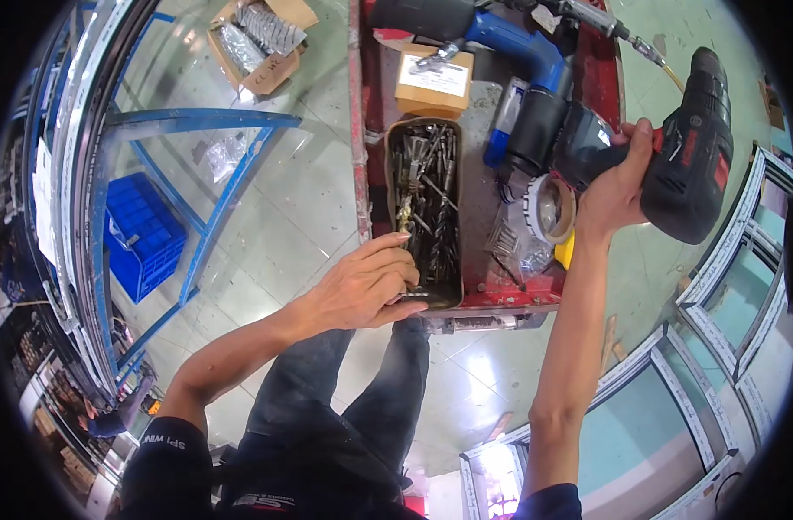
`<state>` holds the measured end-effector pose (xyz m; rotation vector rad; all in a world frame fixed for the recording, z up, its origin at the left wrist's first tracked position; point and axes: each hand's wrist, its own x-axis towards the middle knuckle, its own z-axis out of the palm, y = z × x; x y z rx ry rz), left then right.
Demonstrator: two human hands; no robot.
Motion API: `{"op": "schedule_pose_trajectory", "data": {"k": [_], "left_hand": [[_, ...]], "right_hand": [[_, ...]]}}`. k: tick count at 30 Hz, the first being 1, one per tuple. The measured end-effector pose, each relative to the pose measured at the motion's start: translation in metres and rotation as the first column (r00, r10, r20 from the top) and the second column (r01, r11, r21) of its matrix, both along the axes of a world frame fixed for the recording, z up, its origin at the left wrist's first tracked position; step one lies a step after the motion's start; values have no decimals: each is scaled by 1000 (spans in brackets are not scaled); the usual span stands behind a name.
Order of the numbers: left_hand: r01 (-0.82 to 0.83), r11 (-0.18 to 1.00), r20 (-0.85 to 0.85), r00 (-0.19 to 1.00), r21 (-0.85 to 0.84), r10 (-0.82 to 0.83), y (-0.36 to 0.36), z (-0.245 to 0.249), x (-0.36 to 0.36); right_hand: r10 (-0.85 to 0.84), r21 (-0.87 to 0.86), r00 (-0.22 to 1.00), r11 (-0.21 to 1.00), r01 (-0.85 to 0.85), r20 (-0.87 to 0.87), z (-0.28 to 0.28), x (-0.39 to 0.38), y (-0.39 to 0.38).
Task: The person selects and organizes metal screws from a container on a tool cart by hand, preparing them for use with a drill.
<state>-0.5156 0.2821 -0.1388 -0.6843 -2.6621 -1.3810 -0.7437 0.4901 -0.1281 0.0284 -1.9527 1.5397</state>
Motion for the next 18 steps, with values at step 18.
{"op": "schedule_pose_trajectory", "data": {"k": [18], "left_hand": [[-193,981,326,927,-14,187,37,48,12]], "right_hand": [[121,486,990,862,-143,77,-56,6,28]]}}
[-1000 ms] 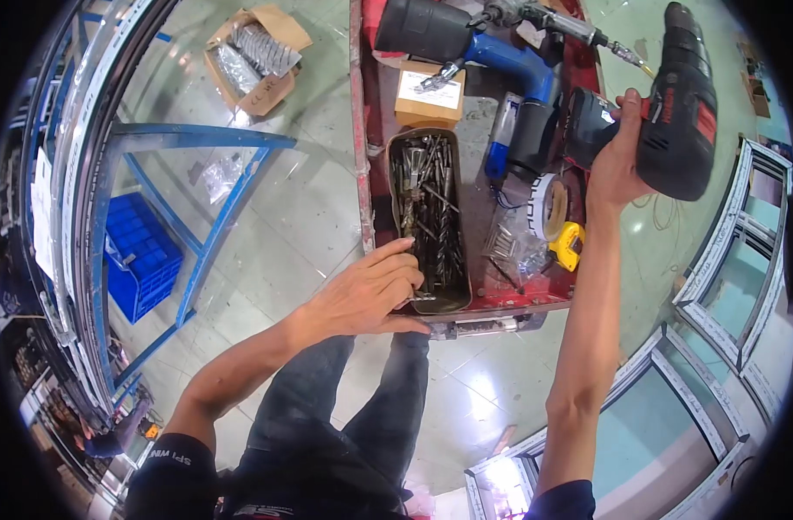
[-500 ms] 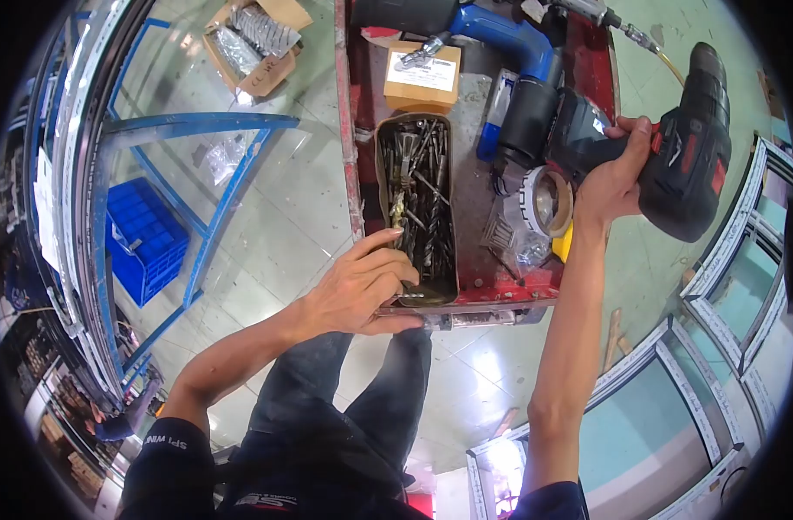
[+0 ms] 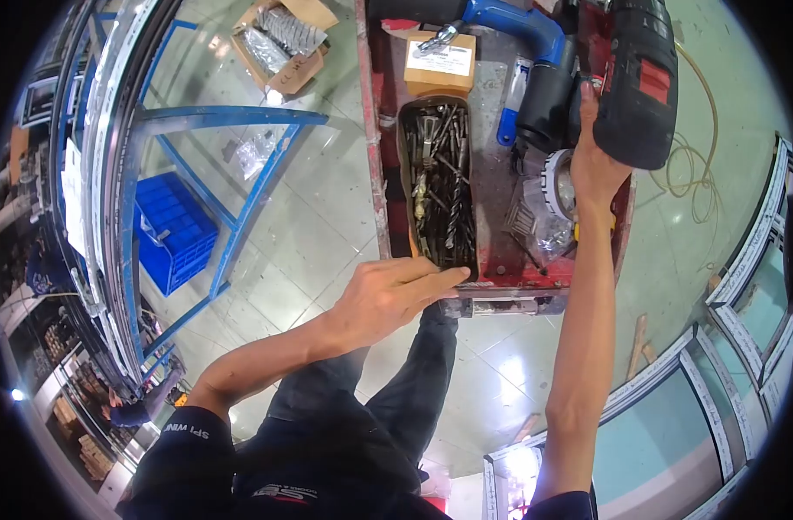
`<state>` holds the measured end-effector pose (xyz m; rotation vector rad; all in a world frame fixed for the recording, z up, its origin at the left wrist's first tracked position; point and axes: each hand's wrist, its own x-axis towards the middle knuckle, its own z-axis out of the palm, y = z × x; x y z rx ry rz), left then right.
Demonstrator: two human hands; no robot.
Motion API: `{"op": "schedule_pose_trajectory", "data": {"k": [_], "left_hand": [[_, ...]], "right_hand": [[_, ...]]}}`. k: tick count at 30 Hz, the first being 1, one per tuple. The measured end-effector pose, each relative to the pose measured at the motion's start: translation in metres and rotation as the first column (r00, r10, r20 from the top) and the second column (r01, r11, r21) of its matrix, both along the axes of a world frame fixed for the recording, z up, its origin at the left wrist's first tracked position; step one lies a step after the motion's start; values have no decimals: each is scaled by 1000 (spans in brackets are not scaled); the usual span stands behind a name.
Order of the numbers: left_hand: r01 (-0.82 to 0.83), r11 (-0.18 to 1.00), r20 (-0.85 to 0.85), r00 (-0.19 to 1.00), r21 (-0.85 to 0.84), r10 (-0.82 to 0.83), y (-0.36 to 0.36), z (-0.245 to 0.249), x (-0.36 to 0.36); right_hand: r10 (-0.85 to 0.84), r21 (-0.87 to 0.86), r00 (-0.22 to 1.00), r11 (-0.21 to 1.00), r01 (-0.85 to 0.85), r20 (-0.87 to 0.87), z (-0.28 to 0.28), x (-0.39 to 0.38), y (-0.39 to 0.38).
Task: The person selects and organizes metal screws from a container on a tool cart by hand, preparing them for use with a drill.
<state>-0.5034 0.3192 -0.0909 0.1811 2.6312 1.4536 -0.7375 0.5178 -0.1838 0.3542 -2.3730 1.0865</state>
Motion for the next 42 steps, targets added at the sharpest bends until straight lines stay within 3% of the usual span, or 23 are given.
{"op": "schedule_pose_trajectory", "data": {"k": [3,6,7,8,11,14,17,20,21,23,25,28,32,39,42], "left_hand": [[6,993,26,1000,-121,-3,-8,5,-2],[-77,979,-115,992,-189,56,-25,-6,-14],[-134,971,-197,976,-198,94,-32,-16,-20],[-175,961,-244,962,-213,122,-39,-21,-26],[-266,923,-308,935,-278,177,-50,-6,-63],[-183,867,-152,980,-464,125,-53,-11,-95],[-82,814,-345,927,-575,-150,-48,-29,-120],[164,853,-171,944,-496,-281,-59,-30,-134],[281,832,-96,925,-479,-368,-68,-30,-137],[386,784,-45,885,-486,-463,-76,-15,-132],[517,715,68,829,-471,-555,-78,9,-131],[563,677,180,815,-473,-551,-79,35,-126],[326,869,137,945,-373,-296,-75,29,-125],[285,680,-161,843,-676,-513,-63,-12,-142],[241,675,-252,799,-698,-546,-58,-24,-145]], "right_hand": [[47,-156,998,987,-41,41,-2,1,-2],[-81,33,986,996,77,144,7,-1,3],[-24,-207,974,976,72,224,11,-3,5],[25,-397,990,917,31,135,10,-7,6],[88,-469,990,883,-27,107,1,-13,23],[107,-486,992,872,-61,68,2,-12,25],[109,-522,993,850,-68,49,-6,-16,23],[77,-354,995,931,-93,-59,-23,-27,23],[37,-423,995,903,-73,-92,-30,-26,17],[42,-325,981,940,-103,-192,-27,-24,14],[49,-358,990,929,-95,-135,-28,-22,17],[60,-488,994,867,-99,-95,-25,-21,14],[83,-569,994,815,-108,-70,-22,-22,14],[59,-545,992,832,-109,-108,-24,-24,11],[53,-529,987,839,-128,-154,-28,-26,10]]}}
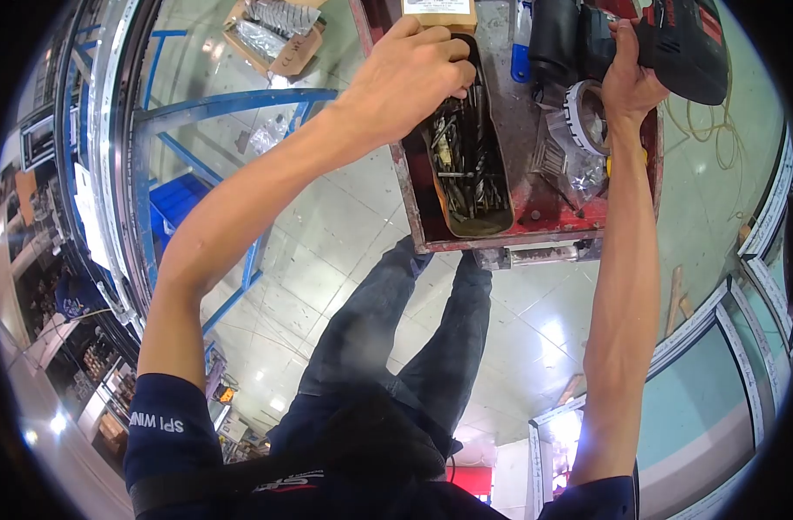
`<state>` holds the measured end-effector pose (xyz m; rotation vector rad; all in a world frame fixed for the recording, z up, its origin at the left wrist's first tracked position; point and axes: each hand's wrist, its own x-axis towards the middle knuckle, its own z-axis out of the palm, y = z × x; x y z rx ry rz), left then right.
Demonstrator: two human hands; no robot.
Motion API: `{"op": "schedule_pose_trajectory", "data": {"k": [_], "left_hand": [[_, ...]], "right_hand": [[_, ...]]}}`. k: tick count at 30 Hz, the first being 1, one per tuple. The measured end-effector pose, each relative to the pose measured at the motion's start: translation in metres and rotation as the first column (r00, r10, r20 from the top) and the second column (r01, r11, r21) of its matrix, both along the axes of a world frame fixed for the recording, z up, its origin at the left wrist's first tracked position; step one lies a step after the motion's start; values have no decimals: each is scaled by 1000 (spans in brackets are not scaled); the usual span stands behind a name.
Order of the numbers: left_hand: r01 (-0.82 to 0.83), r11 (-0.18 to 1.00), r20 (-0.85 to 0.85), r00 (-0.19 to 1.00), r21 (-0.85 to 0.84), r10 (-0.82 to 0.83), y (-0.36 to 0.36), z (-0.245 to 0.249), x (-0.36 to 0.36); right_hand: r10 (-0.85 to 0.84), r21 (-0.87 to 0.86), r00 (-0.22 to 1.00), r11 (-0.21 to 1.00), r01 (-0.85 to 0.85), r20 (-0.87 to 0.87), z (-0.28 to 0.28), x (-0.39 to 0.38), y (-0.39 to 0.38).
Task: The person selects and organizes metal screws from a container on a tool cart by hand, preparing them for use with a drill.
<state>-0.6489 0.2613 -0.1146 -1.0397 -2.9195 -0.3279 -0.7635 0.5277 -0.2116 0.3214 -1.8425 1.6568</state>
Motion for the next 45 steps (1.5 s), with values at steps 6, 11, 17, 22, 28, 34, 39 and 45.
{"op": "schedule_pose_trajectory", "data": {"k": [6,11,17,22,28,34,39,45], "left_hand": [[-80,983,-123,987,168,101,-13,-8,16],[-166,974,57,986,153,159,-24,5,7],[-279,946,371,906,167,202,1,27,11],[166,979,66,982,118,-174,11,3,14],[489,865,137,870,-114,-473,-2,36,-6],[412,894,164,908,-174,-386,-13,67,-1],[133,957,307,928,257,-211,-3,42,17],[-8,993,162,987,118,-11,5,23,24]], "right_hand": [[-30,83,999,996,34,-44,2,2,-2],[-80,168,987,984,57,137,0,14,5],[4,-11,995,1000,-3,103,5,7,0],[-14,-35,993,999,18,117,9,8,-4],[-5,98,999,995,0,50,11,8,4],[-47,57,993,998,41,106,13,10,-2],[-174,227,980,962,149,92,14,12,3],[-187,213,982,960,179,17,13,11,-1]]}}
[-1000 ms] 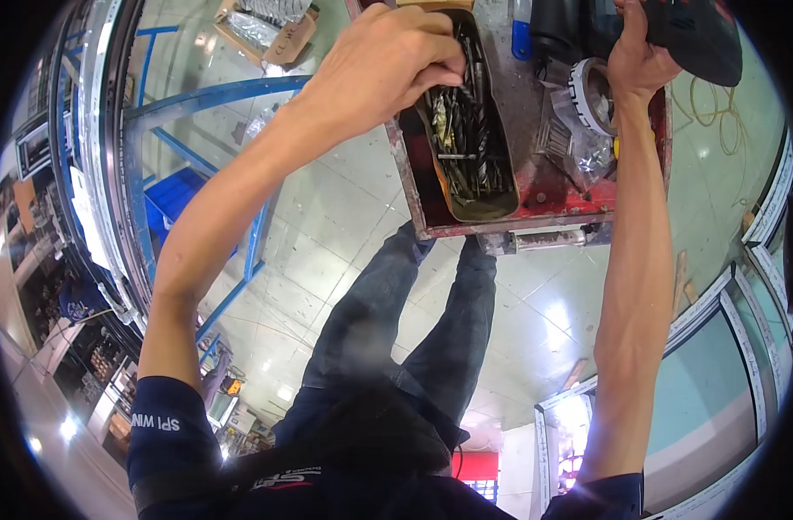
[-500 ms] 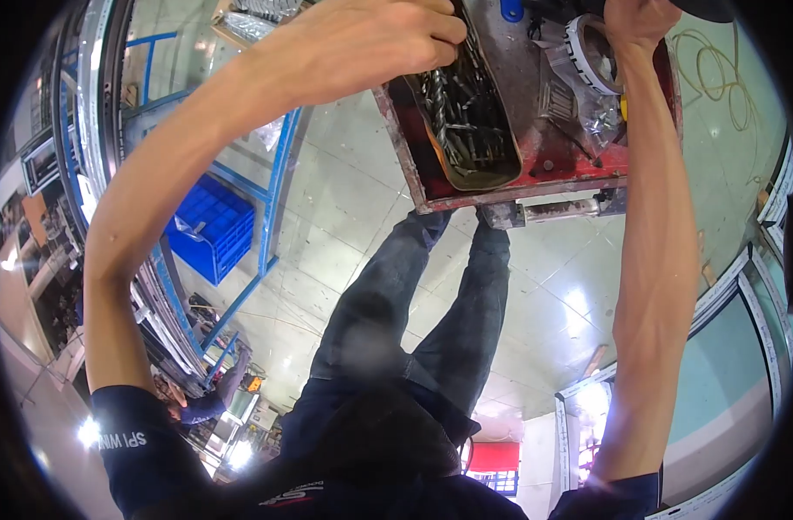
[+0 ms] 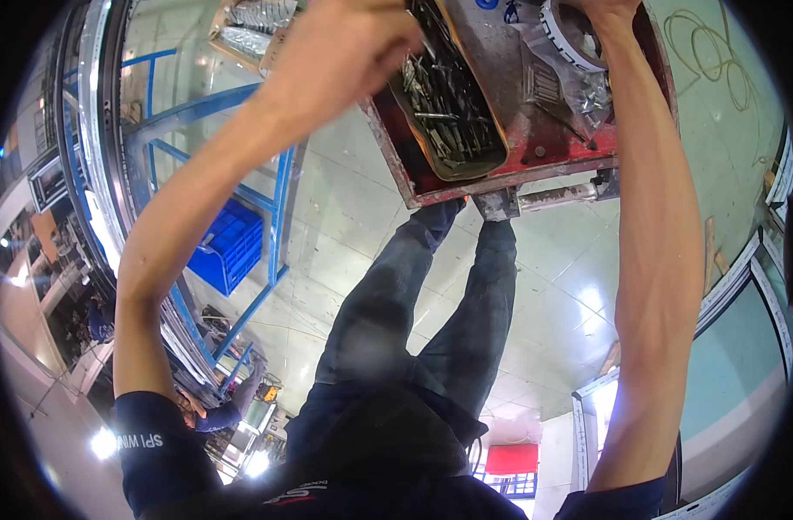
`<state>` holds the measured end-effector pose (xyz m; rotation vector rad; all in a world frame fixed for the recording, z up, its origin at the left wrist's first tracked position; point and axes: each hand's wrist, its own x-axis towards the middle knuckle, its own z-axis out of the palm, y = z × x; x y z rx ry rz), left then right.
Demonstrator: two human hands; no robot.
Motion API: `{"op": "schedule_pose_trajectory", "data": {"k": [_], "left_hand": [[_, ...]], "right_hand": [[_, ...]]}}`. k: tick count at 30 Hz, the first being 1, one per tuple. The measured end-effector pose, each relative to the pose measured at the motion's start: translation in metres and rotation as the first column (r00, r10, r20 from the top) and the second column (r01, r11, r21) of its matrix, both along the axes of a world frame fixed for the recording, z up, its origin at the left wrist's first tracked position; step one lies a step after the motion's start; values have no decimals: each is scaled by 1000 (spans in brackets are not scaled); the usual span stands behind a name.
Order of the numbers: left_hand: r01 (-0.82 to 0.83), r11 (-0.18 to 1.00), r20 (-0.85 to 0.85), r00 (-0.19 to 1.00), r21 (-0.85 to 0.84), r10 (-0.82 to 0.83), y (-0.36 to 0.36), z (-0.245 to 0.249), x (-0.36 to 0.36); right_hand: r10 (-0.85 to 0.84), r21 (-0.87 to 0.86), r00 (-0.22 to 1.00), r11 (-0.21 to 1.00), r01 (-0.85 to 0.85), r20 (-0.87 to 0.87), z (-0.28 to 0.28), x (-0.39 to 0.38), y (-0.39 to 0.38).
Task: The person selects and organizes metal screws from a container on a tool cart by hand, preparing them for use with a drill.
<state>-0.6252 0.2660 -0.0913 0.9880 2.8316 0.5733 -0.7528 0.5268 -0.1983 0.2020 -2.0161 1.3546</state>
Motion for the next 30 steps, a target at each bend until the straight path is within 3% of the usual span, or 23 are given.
{"op": "schedule_pose_trajectory", "data": {"k": [1,2,5,6,9,13,14,17,18,21,22,26,30], "left_hand": [[-77,996,-59,995,-45,74,-7,1,-5],[-201,951,43,975,-236,217,-19,6,-10],[-292,946,170,934,-139,313,-15,27,-14],[-269,958,218,933,-102,285,-12,28,-16],[-87,987,87,991,-133,99,-12,19,-22],[-72,968,-278,961,-240,3,5,19,-16],[60,974,-119,989,-219,-88,3,12,-16],[232,962,34,973,-141,-230,12,0,-7],[267,956,16,964,-120,-267,7,0,-10],[276,909,-226,908,-313,-354,-3,-9,-7],[276,887,-86,941,-369,-328,-9,-18,0],[255,878,-30,956,-405,-291,-12,-29,6],[319,926,54,948,-201,-315,-8,-13,-9]], "right_hand": [[-11,29,1000,1000,10,12,1,1,0],[-23,57,999,998,22,23,1,2,1],[-27,91,1000,995,28,-16,1,2,2],[-36,96,999,995,34,12,1,3,1],[-50,108,997,993,42,67,2,4,3],[-59,85,998,995,56,28,0,0,1],[-67,73,998,995,66,6,-2,0,2],[-29,32,998,999,27,63,1,2,2],[-17,18,998,1000,15,65,2,2,0],[-12,5,997,1000,12,76,3,3,3],[-20,6,996,1000,19,84,1,2,3],[-3,-37,1000,999,3,6,0,-1,0],[-24,9,999,1000,23,45,-2,0,3]]}}
